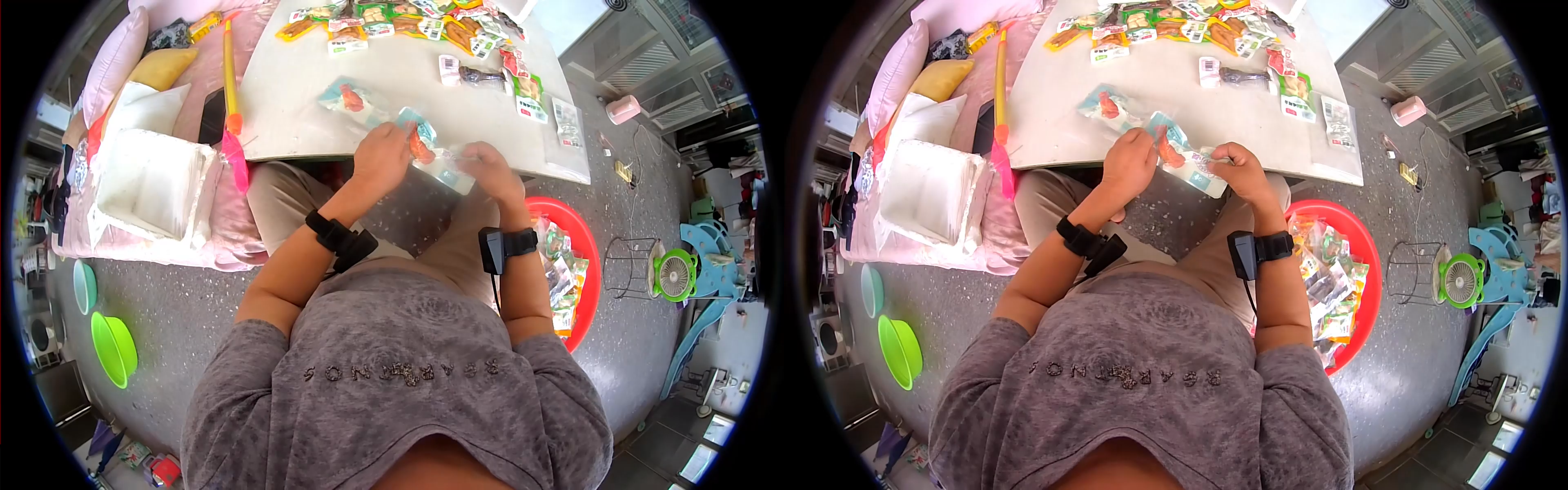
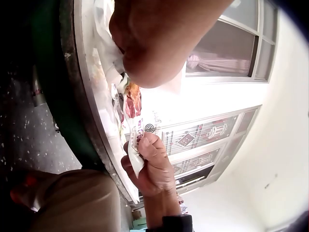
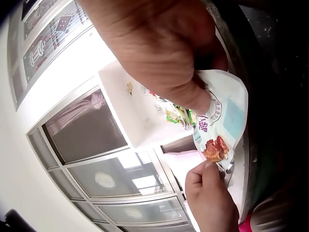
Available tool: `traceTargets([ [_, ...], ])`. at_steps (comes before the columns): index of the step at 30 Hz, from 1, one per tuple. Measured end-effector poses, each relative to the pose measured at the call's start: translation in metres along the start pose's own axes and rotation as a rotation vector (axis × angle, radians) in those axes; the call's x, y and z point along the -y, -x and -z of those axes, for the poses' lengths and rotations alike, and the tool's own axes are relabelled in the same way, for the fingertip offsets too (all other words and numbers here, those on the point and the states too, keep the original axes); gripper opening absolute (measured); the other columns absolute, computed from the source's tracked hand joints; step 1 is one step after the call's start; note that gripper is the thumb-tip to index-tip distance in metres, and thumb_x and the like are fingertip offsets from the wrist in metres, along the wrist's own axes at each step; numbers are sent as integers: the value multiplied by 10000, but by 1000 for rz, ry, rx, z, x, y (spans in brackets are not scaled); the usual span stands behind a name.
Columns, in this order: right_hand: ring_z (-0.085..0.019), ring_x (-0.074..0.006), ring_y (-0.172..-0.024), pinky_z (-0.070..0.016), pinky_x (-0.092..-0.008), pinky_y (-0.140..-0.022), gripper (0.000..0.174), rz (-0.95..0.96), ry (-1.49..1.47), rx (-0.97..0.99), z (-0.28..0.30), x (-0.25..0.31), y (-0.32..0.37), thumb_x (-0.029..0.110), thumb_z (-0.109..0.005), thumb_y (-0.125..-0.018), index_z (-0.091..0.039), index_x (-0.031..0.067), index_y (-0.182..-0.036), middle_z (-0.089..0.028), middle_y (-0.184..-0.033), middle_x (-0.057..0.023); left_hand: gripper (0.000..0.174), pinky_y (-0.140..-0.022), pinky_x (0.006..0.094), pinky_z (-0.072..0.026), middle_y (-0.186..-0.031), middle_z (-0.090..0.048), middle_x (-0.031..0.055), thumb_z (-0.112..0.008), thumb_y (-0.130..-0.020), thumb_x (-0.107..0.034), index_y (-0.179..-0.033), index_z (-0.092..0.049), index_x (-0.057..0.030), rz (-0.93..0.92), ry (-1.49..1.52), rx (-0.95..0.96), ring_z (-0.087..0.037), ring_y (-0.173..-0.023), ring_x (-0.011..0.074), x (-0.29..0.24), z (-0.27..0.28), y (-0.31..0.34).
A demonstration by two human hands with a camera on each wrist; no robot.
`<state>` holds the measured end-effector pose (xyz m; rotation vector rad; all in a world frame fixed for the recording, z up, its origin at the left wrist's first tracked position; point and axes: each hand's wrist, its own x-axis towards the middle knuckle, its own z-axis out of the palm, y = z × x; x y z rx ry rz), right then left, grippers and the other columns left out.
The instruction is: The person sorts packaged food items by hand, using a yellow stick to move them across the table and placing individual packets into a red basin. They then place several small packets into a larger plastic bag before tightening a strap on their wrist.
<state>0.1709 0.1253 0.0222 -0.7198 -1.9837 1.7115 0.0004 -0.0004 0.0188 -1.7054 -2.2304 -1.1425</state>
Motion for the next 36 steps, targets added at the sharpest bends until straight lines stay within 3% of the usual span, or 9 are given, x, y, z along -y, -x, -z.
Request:
traceTargets([
  [2, -479, -53, -679, -389, -178, -607, 129, 84, 87, 39, -1, -12, -5, 4, -590, -702, -527, 17, -814, -518, -752, 19, 59, -593, 390, -426, -786, -508, 130, -469, -713, -68, -733, -477, -13, -8, 15, -11, -504, -709, 313, 0, 0, -1],
  [5, -477, -55, -673, -389, -184, -598, 116, 17, 197, 86, -2, 1, -1, 2, -582, -704, -527, 14, -805, -517, -747, 16, 63, -598, 386, -427, -804, -508, 133, -464, -717, -67, -747, -475, -13, -11, 38, 1, -505, -723, 313, 3, 0, -2],
  [8, -472, -51, -663, -388, -192, -578, 112, 48, 80, -37, 1, -8, -5, 26, -586, -705, -536, 9, -804, -519, -744, 12, 78, -610, 386, -427, -824, -507, 138, -461, -718, -65, -773, -476, -12, 3, 49, 37, -503, -749, 315, 2, 0, 2],
  [11, -468, -52, -623, -388, -195, -547, 135, -29, 194, -273, -10, -8, -5, 55, -596, -704, -542, 9, -820, -520, -719, 9, 90, -628, 390, -423, -835, -507, 141, -458, -718, -64, -790, -475, -13, 39, 34, 81, -498, -774, 318, 6, -3, 3],
  [14, -458, -51, -574, -381, -190, -514, 157, 305, 459, -477, -34, -27, -1, 77, -606, -702, -547, 11, -831, -521, -688, 4, 85, -640, 395, -419, -829, -509, 141, -455, -722, -67, -787, -471, -15, 46, 42, 73, -494, -786, 321, 8, -7, 1],
  [18, -460, -38, -608, -375, -168, -538, 142, -49, 85, -300, -37, -6, 12, 50, -601, -705, -536, 12, -825, -521, -703, 13, 78, -643, 396, -418, -822, -512, 144, -454, -730, -77, -777, -467, -16, 37, 65, 55, -491, -791, 322, 8, -8, 3],
  [21, -464, -35, -651, -381, -168, -569, 133, -35, -58, -229, -19, -16, 15, 19, -596, -706, -525, 18, -818, -521, -732, 20, 79, -637, 397, -418, -819, -512, 146, -457, -732, -83, -774, -468, -17, 47, 56, 50, -494, -780, 323, 11, -6, 5],
  [25, -464, -40, -687, -388, -173, -609, 140, 6, 20, -177, -4, -11, 19, 2, -592, -707, -515, 26, -821, -508, -762, 23, 75, -620, 396, -421, -814, -514, 143, -467, -730, -85, -768, -468, -20, 38, 62, 9, -502, -746, 324, 7, -5, 5],
  [36, -458, -45, -665, -378, -177, -587, 98, 35, -56, -30, -19, -5, -8, 29, -569, -726, -521, 22, -811, -504, -746, 24, 77, -581, 387, -428, -778, -510, 124, -488, -708, -70, -772, -487, -28, 2, 21, -25, -508, -712, 311, 1, 4, 0],
])
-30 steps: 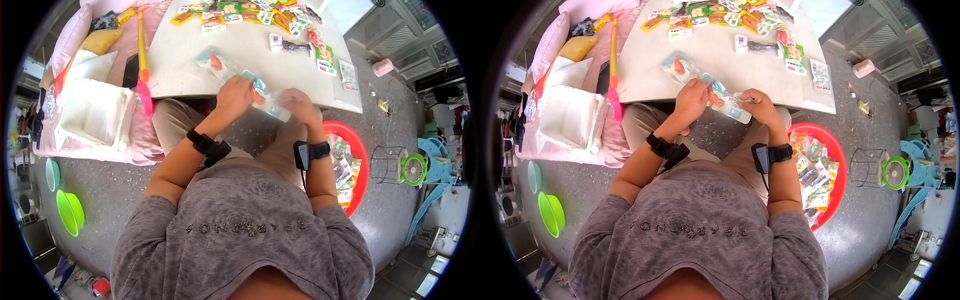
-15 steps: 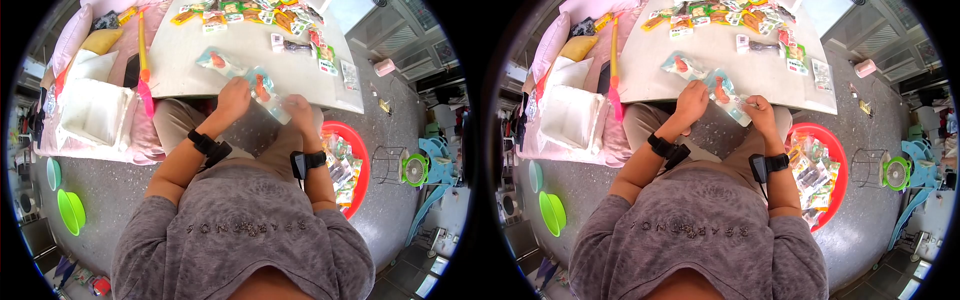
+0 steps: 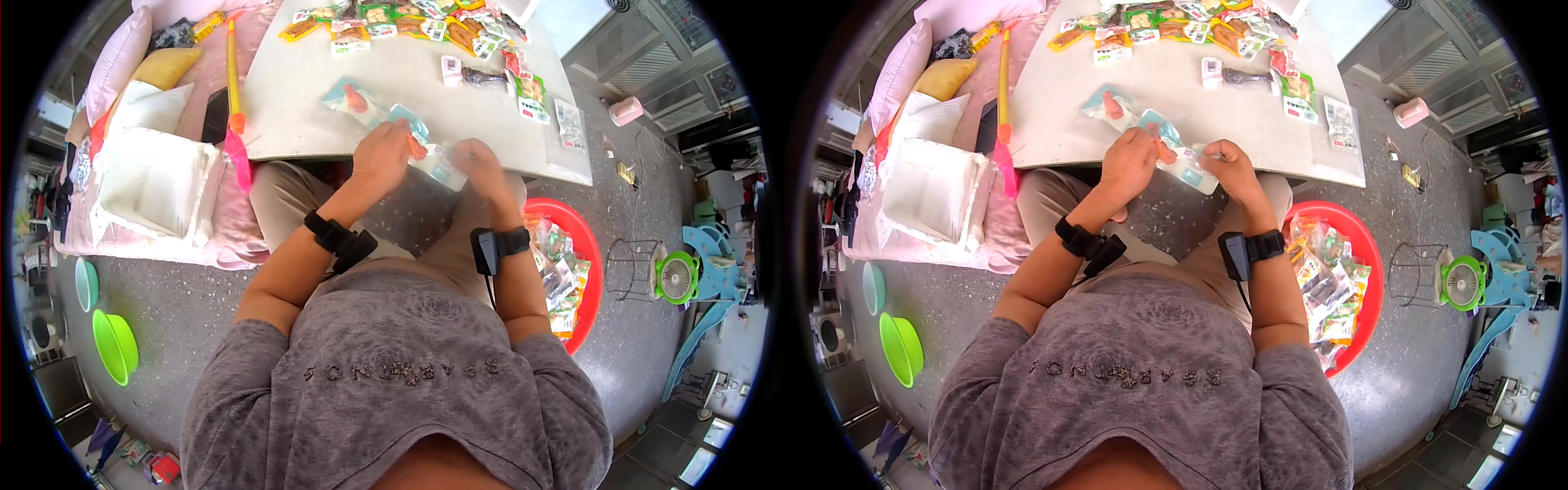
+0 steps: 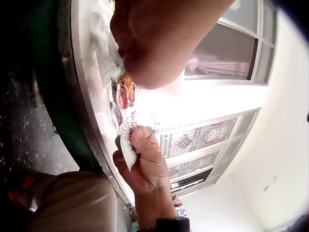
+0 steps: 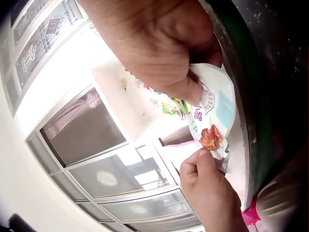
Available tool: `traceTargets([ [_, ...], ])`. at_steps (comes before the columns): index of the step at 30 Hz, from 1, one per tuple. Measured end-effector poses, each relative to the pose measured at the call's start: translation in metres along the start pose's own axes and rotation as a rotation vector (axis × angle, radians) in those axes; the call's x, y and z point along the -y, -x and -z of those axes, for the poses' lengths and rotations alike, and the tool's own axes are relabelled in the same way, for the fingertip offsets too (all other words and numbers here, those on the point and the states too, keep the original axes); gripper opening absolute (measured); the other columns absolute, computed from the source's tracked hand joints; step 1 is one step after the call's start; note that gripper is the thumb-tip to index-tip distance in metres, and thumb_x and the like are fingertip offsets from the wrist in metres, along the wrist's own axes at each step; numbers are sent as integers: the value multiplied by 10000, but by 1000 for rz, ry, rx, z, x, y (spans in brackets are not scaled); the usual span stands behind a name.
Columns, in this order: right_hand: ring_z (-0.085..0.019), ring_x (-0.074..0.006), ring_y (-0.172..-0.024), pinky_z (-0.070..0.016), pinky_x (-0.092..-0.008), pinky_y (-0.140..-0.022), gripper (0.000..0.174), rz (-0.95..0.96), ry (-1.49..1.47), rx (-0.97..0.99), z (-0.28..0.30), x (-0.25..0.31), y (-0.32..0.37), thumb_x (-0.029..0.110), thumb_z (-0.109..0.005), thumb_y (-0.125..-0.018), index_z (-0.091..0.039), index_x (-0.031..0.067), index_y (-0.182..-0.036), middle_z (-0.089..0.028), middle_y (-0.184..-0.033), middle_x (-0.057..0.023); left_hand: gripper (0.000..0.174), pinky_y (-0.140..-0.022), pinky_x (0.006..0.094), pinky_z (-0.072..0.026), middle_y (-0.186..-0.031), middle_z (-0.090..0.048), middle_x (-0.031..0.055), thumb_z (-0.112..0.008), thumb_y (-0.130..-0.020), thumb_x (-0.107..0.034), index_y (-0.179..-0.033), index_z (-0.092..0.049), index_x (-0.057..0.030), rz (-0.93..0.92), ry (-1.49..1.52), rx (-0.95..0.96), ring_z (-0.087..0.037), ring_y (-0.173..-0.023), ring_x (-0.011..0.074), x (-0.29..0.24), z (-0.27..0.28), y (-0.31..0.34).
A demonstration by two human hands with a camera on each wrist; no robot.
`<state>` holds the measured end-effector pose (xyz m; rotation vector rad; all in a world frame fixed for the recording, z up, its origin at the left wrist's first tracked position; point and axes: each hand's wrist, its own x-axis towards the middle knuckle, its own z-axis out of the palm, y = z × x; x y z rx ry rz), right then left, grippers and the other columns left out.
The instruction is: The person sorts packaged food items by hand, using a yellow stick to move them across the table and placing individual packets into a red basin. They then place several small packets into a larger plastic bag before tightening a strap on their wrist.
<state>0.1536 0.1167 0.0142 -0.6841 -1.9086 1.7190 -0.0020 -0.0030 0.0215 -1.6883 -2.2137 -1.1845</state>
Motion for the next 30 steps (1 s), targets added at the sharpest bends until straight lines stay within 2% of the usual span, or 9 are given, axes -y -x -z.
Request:
traceTargets([
  [4, -464, -54, -664, -380, -185, -582, 101, 28, 249, -27, -7, 8, -13, 59, -585, -707, -527, 11, -775, -511, -719, 11, 161, -554, 382, -417, -727, -502, 107, -471, -729, -77, -866, -522, -9, -59, 47, -5, -508, -677, 294, -1, 1, 2],
  [7, -472, -69, -670, -381, -194, -585, 100, 72, 260, 4, -19, 27, -18, 70, -593, -692, -536, 6, -745, -520, -704, 0, 76, -554, 384, -418, -720, -495, 107, -479, -709, -72, -756, -499, -15, -61, -3, -8, -505, -671, 294, 0, -5, 5],
  [10, -491, -96, -683, -395, -211, -598, 174, -98, 76, 141, -29, 23, -27, 63, -584, -700, -524, -9, -846, -531, -736, -19, 71, -599, 374, -437, -812, -514, 129, -489, -697, -39, -766, -487, -25, -83, -35, 14, -515, -718, 300, 1, -4, 6],
  [16, -521, -134, -691, -432, -235, -580, 394, -210, -520, -106, -40, 14, -31, 16, -559, -702, -393, -47, -1054, -504, -813, -84, 58, -619, 371, -433, -833, -511, 144, -493, -693, -38, -742, -472, -13, -78, -8, 5, -509, -726, 318, 5, -2, 11],
  [19, -537, -149, -699, -445, -229, -517, 395, -331, 47, -95, -35, 8, -25, -17, -539, -706, -377, -46, -1065, -495, -842, -104, 62, -621, 376, -430, -831, -509, 151, -493, -693, -38, -741, -469, -7, -61, -3, 27, -508, -726, 320, 8, -3, 14],
  [22, -529, -143, -641, -418, -220, -430, 376, -157, -250, -164, -41, 7, -22, 11, -547, -724, -373, -38, -1054, -502, -821, -103, 61, -630, 379, -429, -834, -510, 154, -491, -694, -40, -739, -467, -6, -36, 3, 44, -506, -738, 320, 12, -8, 17],
  [24, -526, -134, -650, -420, -224, -446, 343, -232, -313, -218, -46, 28, -11, 20, -553, -731, -393, -25, -1032, -503, -818, -99, 65, -636, 380, -427, -832, -510, 153, -492, -692, -37, -743, -467, -5, -62, 3, 26, -504, -749, 320, 11, -8, 16],
  [26, -533, -140, -693, -440, -234, -494, 329, -162, -308, -193, -49, -2, -20, 5, -541, -735, -398, -17, -1030, -510, -847, -98, 69, -642, 380, -426, -831, -510, 153, -491, -690, -34, -748, -467, -4, -70, -2, 26, -502, -759, 320, 11, -5, 14],
  [30, -505, -135, -749, -424, -238, -595, 326, -78, -360, -123, -59, 15, -22, 29, -535, -738, -420, -11, -1040, -506, -848, -67, 37, -592, 390, -423, -758, -489, 137, -473, -685, -42, -710, -457, -21, -94, -13, -2, -496, -705, 321, 7, -3, 12],
])
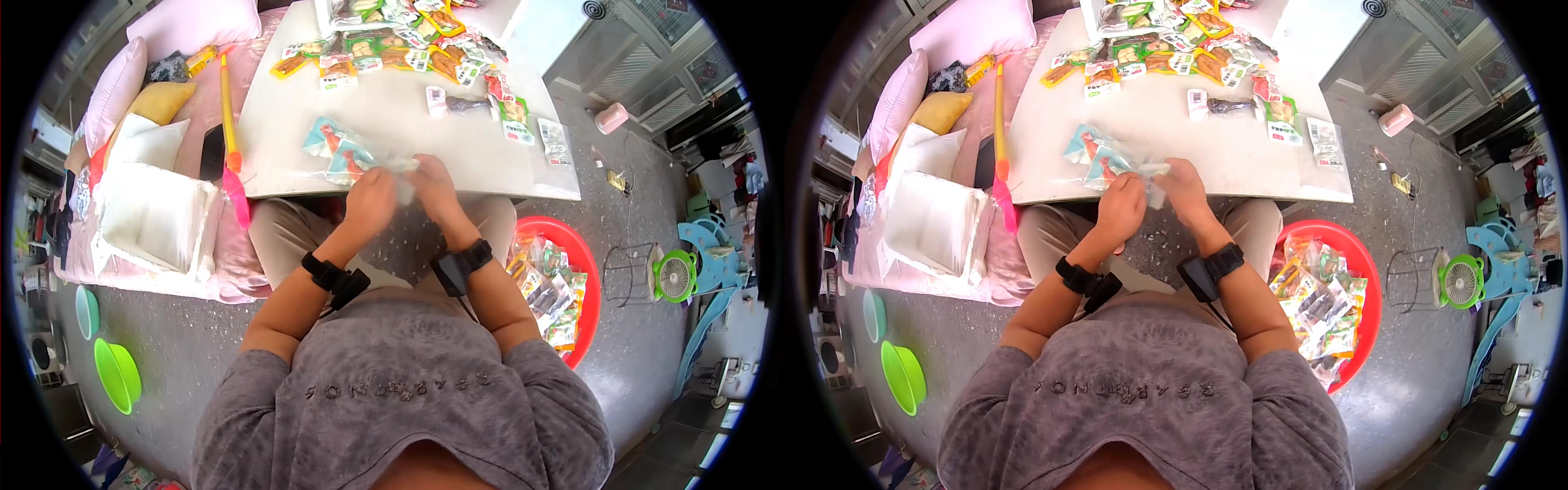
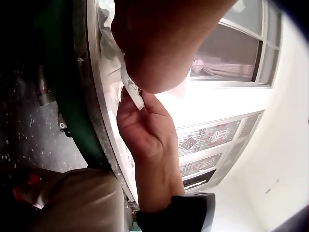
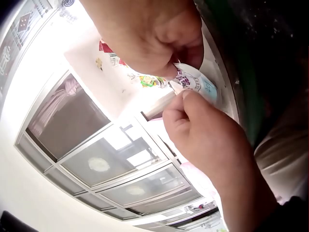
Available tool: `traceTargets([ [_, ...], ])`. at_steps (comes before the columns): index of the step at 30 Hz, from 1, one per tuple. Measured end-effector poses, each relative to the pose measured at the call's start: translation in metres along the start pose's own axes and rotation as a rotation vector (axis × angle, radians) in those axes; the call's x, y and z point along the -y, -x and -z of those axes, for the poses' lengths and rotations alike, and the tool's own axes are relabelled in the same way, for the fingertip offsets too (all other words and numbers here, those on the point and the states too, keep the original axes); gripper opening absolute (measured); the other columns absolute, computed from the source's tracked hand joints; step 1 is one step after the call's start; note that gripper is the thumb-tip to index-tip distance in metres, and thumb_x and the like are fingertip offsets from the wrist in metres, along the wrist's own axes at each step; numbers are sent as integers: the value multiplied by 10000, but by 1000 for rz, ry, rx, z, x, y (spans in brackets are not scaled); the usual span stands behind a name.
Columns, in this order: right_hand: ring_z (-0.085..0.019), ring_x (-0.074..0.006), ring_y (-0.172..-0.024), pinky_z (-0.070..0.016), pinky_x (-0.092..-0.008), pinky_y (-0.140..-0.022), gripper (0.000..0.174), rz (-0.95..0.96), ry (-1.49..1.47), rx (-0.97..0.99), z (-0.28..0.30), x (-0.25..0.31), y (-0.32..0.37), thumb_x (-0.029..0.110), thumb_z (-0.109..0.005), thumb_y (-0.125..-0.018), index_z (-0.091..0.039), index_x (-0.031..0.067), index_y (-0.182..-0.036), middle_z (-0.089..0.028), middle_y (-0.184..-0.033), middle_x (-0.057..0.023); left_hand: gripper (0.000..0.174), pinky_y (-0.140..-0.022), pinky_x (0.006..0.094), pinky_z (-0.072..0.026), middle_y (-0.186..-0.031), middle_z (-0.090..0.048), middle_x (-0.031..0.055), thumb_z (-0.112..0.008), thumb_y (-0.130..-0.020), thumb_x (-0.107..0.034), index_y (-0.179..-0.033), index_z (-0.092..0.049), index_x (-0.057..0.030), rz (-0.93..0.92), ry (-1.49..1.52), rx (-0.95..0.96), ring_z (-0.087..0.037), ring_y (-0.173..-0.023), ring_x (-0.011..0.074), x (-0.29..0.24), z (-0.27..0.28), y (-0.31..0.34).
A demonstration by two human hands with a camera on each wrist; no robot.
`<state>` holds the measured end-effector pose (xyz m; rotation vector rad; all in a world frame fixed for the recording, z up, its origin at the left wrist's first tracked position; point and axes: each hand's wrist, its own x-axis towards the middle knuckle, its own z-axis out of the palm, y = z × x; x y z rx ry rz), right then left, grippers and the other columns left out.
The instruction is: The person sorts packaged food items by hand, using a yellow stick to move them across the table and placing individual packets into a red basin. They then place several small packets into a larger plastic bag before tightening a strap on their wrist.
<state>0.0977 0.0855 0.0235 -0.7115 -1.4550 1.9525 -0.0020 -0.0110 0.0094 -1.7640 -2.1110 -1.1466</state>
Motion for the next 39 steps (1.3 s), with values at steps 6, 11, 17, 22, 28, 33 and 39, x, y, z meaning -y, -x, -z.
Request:
traceTargets([
  [6, -533, -126, -756, -456, -238, -577, 242, -171, 65, 4, -9, 11, -5, 13, -478, -755, -476, -13, -996, -526, -892, -71, 66, -621, 381, -425, -805, -500, 143, -482, -688, -53, -745, -474, -19, -29, 34, -5, -497, -735, 317, -1, 2, 1],
  [11, -521, -111, -671, -432, -224, -516, 187, -221, -81, 110, -12, 5, -6, 48, -482, -753, -513, -9, -928, -525, -775, -51, 86, -649, 373, -425, -833, -503, 149, -487, -678, -45, -756, -481, -10, -21, 55, 35, -497, -765, 317, 1, 1, 6],
  [17, -452, -89, -507, -345, -194, -411, 93, -201, 146, 79, -13, -2, -11, 89, -524, -739, -521, 7, -782, -503, -687, -34, 88, -643, 380, -420, -832, -501, 161, -487, -672, -43, -752, -478, -8, -54, 57, 11, -494, -758, 323, 6, -1, 8],
  [22, -464, -101, -529, -375, -220, -436, 89, -200, 155, -57, -19, -4, -16, 78, -520, -736, -504, 9, -789, -497, -675, -31, 87, -635, 385, -418, -837, -505, 163, -490, -675, -43, -753, -474, -8, -109, 62, -85, -493, -749, 324, 8, 5, 5],
  [28, -478, -99, -591, -401, -231, -497, 68, -71, 173, 14, -15, -31, -24, 72, -480, -754, -504, 13, -778, -509, -690, -32, 93, -625, 378, -424, -809, -500, 148, -497, -667, -33, -755, -476, -12, -54, 88, -17, -496, -737, 318, 11, 1, 8],
  [33, -485, -98, -601, -400, -220, -512, 88, -117, 269, 203, -14, -37, -29, 90, -437, -779, -509, 42, -796, -514, -704, -18, 82, -616, 372, -425, -785, -499, 141, -500, -663, -32, -740, -478, -16, -85, 76, -60, -498, -721, 313, 13, -2, 12],
  [39, -516, -139, -654, -430, -248, -556, 102, -332, -97, 245, -19, -20, -23, 58, -423, -786, -500, 37, -849, -529, -771, -44, 70, -617, 369, -425, -775, -509, 138, -509, -666, -41, -727, -494, -10, -95, 98, -52, -500, -712, 307, 12, 2, 10],
])
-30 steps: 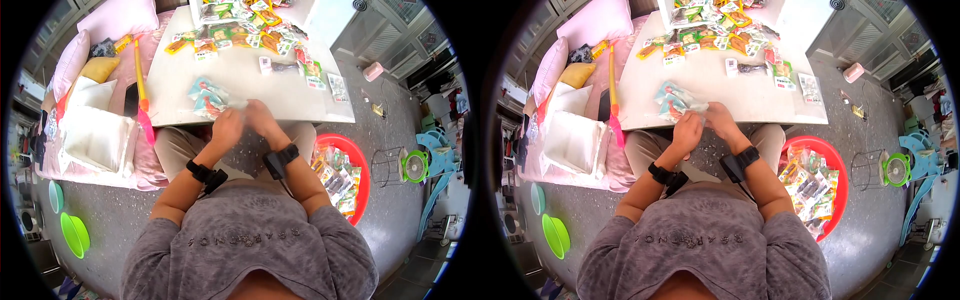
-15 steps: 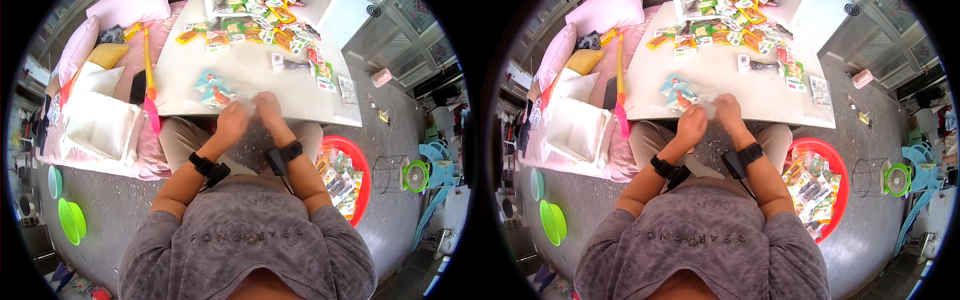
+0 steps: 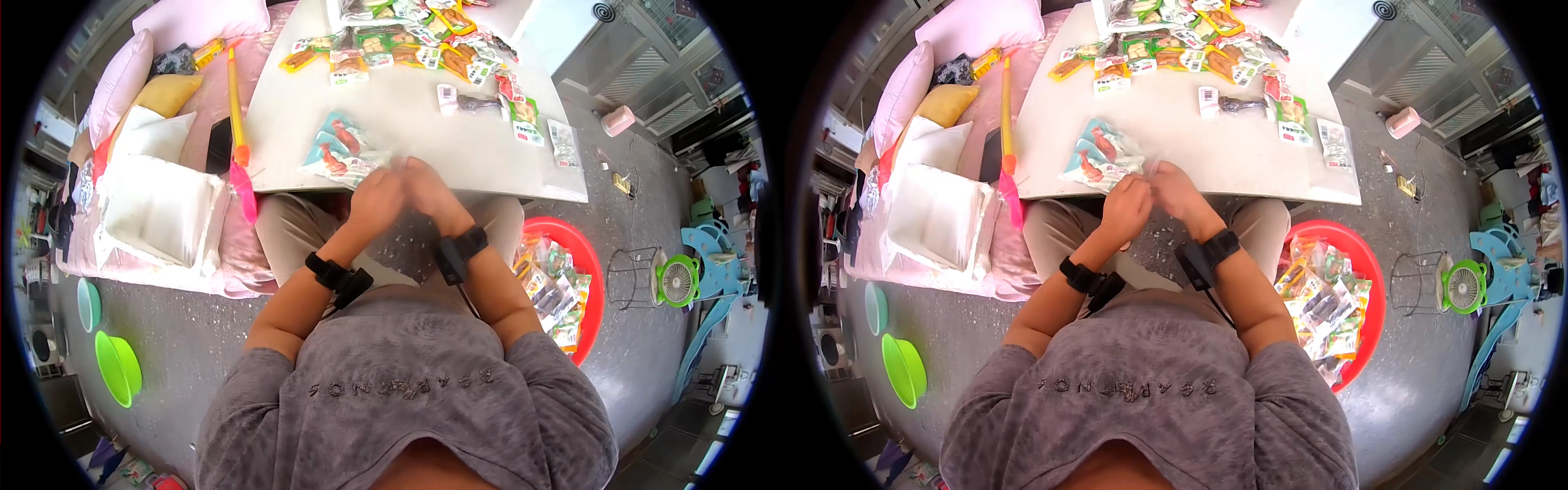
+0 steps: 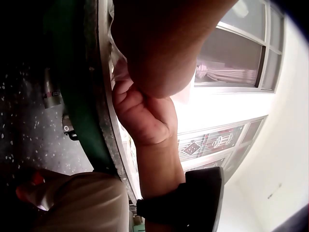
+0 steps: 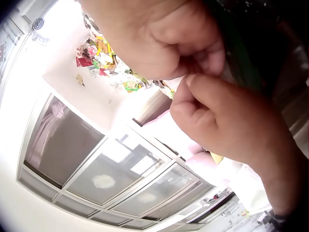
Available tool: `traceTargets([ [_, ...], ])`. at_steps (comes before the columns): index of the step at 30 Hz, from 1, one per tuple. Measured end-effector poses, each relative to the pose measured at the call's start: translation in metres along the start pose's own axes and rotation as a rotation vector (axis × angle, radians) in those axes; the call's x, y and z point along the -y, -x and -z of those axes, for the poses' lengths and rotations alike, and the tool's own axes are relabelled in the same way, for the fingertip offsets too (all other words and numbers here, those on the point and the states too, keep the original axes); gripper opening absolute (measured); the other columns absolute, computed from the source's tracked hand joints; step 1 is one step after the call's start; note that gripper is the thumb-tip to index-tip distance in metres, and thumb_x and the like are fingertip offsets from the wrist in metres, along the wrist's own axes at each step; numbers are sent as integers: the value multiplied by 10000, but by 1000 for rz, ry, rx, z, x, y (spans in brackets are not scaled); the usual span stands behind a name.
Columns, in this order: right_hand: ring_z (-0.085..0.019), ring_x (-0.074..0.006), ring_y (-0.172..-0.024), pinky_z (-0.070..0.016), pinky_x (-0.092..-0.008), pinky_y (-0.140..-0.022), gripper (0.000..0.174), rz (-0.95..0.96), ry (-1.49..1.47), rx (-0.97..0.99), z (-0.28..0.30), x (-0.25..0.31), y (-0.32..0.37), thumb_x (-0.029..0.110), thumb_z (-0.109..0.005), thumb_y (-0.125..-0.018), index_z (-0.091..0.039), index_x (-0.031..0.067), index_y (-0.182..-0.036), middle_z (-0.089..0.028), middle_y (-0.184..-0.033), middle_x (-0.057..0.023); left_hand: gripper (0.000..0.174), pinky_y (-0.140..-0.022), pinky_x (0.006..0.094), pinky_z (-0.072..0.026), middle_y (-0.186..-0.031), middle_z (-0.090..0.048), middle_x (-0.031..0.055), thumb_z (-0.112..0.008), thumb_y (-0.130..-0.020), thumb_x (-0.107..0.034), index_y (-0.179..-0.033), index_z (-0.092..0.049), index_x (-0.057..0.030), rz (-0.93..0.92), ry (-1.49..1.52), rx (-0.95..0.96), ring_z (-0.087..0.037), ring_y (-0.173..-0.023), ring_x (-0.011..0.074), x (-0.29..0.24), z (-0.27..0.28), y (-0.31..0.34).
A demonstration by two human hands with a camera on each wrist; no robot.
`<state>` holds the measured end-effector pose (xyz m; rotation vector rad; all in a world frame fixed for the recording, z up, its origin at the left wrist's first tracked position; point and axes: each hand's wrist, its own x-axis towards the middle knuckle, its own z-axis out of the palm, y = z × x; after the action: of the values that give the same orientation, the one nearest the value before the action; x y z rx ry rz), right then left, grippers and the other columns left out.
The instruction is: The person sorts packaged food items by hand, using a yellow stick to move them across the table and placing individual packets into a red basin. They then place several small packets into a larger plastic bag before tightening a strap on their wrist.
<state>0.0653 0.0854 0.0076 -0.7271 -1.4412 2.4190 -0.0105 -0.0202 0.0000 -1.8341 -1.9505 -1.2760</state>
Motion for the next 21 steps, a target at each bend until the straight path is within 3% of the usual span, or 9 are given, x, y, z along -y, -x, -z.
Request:
traceTargets([
  [4, -533, -167, -735, -455, -274, -606, 127, -45, -6, -13, -15, 22, 17, 21, -419, -771, -479, 28, -883, -526, -848, -79, 80, -615, 362, -423, -767, -515, 131, -520, -668, -47, -733, -506, -2, 54, -18, 44, -501, -707, 299, -1, 2, -1],
  [11, -526, -126, -724, -437, -247, -600, 156, 139, 247, 81, 20, -1, -6, 65, -455, -758, -494, 51, -908, -533, -781, -43, 317, -823, 429, -323, -1013, -471, 122, -584, -646, -184, -916, -523, -28, -10, -190, -69, -441, -967, 304, -3, 11, -9],
  [15, -524, -121, -726, -421, -240, -597, 187, 60, 65, -29, 24, 12, 8, 111, -498, -750, -498, 60, -929, -538, -798, -33, 388, -898, 474, -240, -1100, -435, 113, -582, -642, -223, -989, -515, -64, 17, -337, 52, -382, -1066, 300, 9, 7, -10],
  [21, -521, -122, -736, -414, -253, -608, 242, 168, 145, -290, 46, 13, 19, 127, -538, -729, -491, 35, -947, -536, -828, -36, 371, -932, 477, -198, -1141, -420, 85, -516, -685, -220, -1047, -509, -135, 167, -563, 172, -333, -1118, 266, 47, 3, -12],
])
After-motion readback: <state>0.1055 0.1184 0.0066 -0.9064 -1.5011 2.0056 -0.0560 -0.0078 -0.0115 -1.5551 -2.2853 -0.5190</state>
